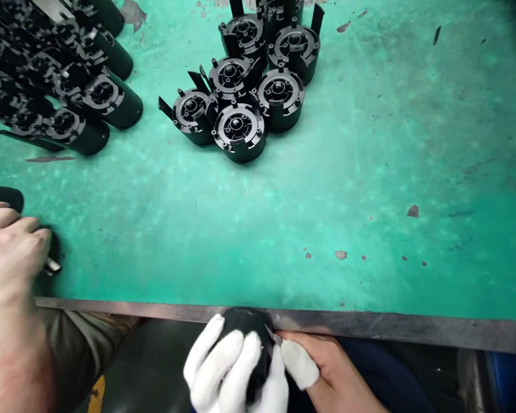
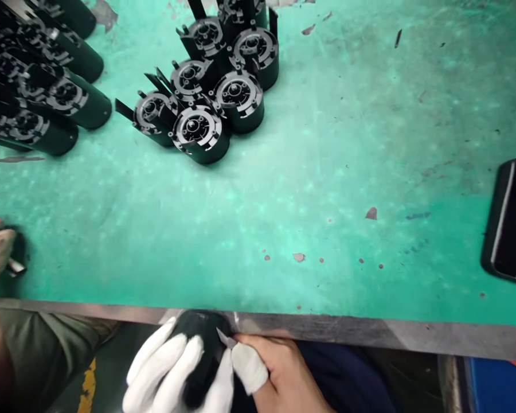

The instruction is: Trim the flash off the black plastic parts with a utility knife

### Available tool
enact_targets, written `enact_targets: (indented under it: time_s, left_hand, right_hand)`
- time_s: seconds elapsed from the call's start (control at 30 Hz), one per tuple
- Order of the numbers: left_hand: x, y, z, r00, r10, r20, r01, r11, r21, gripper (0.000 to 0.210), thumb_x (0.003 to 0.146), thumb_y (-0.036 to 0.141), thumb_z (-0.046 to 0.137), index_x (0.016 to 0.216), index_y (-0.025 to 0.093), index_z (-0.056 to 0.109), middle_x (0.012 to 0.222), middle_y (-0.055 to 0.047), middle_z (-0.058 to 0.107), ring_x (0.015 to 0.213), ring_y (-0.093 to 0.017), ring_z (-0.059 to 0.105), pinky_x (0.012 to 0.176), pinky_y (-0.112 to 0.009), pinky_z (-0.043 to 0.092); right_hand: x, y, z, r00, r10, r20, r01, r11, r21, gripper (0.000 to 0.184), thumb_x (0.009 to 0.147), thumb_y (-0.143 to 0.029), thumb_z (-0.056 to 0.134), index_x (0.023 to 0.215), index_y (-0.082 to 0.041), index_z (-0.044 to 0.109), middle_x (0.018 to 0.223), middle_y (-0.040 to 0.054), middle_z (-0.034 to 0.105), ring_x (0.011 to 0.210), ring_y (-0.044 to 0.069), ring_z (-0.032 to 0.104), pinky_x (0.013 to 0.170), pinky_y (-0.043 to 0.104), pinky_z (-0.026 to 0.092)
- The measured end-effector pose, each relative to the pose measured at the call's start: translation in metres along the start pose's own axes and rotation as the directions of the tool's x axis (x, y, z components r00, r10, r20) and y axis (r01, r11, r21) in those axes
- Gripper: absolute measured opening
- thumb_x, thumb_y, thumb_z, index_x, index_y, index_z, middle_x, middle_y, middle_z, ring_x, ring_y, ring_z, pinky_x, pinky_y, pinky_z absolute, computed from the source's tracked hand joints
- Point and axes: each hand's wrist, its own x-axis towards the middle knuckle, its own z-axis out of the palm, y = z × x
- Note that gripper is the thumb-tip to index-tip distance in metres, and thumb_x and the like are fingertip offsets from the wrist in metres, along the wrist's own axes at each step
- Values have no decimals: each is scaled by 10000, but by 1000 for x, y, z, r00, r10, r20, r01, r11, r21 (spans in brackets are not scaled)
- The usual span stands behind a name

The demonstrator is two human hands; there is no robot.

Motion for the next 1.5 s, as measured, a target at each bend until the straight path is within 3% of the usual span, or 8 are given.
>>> enact_targets:
  time_s: [0.13,0.27,0.43,0.6,0.9,1.17,1.33,1.5]
  left_hand:
    - [16,1,-5,997,-6,-71,3,999,-41,360,715,328,774,1045,386,642,1085,-33,596,1146,-381,639,840,-667,575]
    - [29,6,-5,985,156,-78,-164,980,-112,413,668,288,795,1052,335,651,1001,-34,589,1091,-365,659,821,-629,586]
    - [29,19,-2,985,131,-111,-149,973,-177,442,642,215,797,1055,304,668,1031,-49,587,1086,-368,652,842,-632,568]
    - [28,21,1,979,172,-110,-188,969,-160,430,616,194,808,1014,302,689,990,-46,587,1045,-357,660,832,-615,558]
    - [25,28,4,981,128,-146,-148,979,-142,475,523,139,843,928,331,687,946,-35,564,1029,-340,640,782,-617,575]
    - [28,34,6,977,107,-182,-134,981,-140,368,565,170,815,874,324,688,960,-22,582,1077,-360,654,768,-605,569]
    - [28,33,9,976,127,-178,-153,978,-144,319,582,203,802,852,317,677,917,-12,570,1069,-347,655,781,-585,568]
    - [24,30,11,969,125,-214,-159,975,-153,412,532,143,827,878,312,679,936,-24,552,1027,-317,636,781,-559,576]
  right_hand:
    - [3,-1,4,998,5,-60,-2,999,45,417,1033,-433,421,894,-218,750,897,31,719,871,226,647,858,327,500]
    - [0,7,6,992,-41,-117,50,996,75,394,1036,-434,420,951,-205,729,951,42,717,957,232,628,948,350,478]
    - [-20,28,0,995,-31,-98,35,999,41,426,1031,-462,423,845,-199,702,771,20,682,730,186,595,733,295,498]
    - [-26,33,-8,997,-46,-68,45,999,-19,402,1038,-445,415,852,-203,677,775,7,671,716,171,573,684,279,452]
    - [-15,28,-10,992,-28,-122,32,999,29,376,1038,-425,435,842,-191,655,867,15,672,880,195,604,869,298,449]
    - [-14,29,-15,999,13,-37,-11,998,60,469,1029,-482,426,729,-185,629,756,5,643,826,197,603,807,299,482]
    - [-11,22,-18,999,-3,-52,6,999,43,383,1030,-438,448,874,-209,712,904,20,715,935,218,634,944,343,467]
    - [-11,20,-16,995,32,-100,-29,999,35,332,1025,-425,468,993,-229,734,1004,42,735,1036,241,633,1008,381,444]
